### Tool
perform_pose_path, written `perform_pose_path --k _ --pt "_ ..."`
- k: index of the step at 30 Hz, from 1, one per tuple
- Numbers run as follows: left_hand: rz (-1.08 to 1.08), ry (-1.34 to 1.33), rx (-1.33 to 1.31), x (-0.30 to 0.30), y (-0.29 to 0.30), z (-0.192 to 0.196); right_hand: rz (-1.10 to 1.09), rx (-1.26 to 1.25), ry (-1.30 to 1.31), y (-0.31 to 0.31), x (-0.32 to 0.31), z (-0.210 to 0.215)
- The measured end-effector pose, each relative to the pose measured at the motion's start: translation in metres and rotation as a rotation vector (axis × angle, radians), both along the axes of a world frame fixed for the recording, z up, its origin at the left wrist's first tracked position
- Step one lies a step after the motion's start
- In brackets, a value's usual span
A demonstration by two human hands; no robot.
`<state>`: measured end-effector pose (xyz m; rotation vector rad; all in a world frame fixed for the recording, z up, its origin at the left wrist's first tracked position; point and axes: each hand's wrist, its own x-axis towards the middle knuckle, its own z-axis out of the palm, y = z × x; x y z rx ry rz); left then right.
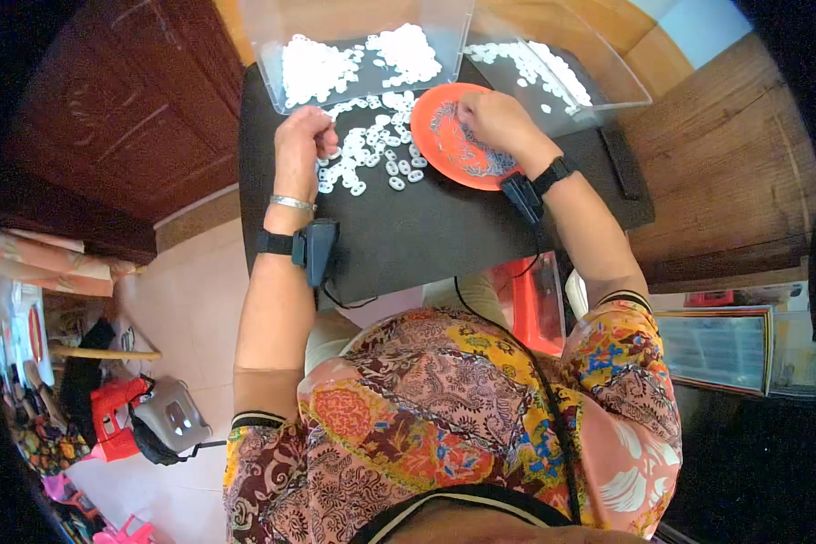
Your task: Assembling small metal parts into white plastic components manually.
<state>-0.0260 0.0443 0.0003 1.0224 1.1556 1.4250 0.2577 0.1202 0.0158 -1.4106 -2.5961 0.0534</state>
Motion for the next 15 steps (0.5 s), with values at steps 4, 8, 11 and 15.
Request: perform_pose_path --k 4,8,11,15 --pt "-0.011 0.060 0.004 0.008 -0.004 0.005 -0.062 -0.019 0.139 0.002 0.007 0.003" --pt "-0.008 0.080 -0.037 0.008 -0.003 0.003 0.056 -0.059 0.134 -0.002 0.007 0.007" --pt "-0.011 0.060 -0.037 0.009 -0.001 0.003 0.020 -0.133 0.021 0.005 0.002 0.001" --pt "0.005 0.023 -0.032 0.008 -0.004 0.004 -0.039 -0.127 -0.096 0.002 -0.014 0.007"
